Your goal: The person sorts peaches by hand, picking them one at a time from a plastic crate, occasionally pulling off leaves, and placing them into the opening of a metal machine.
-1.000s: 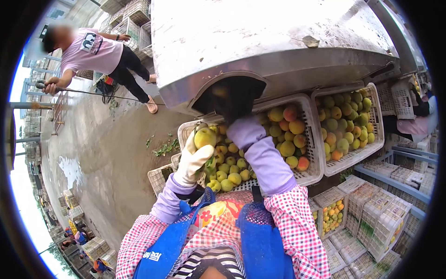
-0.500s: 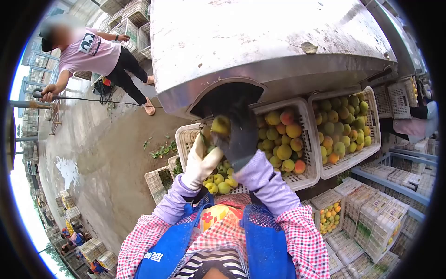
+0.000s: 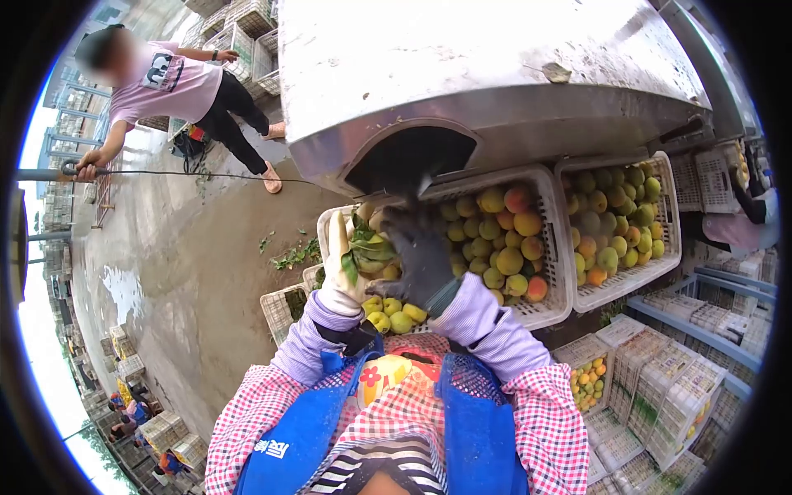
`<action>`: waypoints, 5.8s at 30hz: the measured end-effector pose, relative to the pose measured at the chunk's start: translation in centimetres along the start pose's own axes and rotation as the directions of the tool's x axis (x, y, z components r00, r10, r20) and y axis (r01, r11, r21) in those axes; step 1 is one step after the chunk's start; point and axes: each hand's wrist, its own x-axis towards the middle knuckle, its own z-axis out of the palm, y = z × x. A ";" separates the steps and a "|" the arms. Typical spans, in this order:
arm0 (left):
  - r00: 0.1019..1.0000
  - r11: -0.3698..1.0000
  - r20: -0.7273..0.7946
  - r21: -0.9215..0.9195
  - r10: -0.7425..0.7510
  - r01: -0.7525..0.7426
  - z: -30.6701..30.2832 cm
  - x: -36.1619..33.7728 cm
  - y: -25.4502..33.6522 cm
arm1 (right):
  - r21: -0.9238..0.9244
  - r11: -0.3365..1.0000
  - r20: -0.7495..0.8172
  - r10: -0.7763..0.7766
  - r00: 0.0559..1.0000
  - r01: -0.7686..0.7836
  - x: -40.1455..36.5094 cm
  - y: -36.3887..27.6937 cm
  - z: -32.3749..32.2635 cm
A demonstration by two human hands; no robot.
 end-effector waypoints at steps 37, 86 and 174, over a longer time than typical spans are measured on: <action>0.816 0.813 -0.321 -0.512 -0.482 0.278 0.2 2.7 3.2 | -0.291 0.950 -0.449 -0.033 0.893 -0.112 5.1 4.8 2.5; 0.844 0.858 0.241 -0.078 -0.479 0.508 1.1 1.3 7.0 | 0.281 0.947 -0.100 0.193 0.976 -0.159 -4.1 -1.6 -3.8; 0.390 -0.069 -0.199 0.944 -0.899 0.324 2.3 -1.2 -20.0 | -0.735 0.677 0.610 0.644 0.461 0.027 -13.4 21.5 0.0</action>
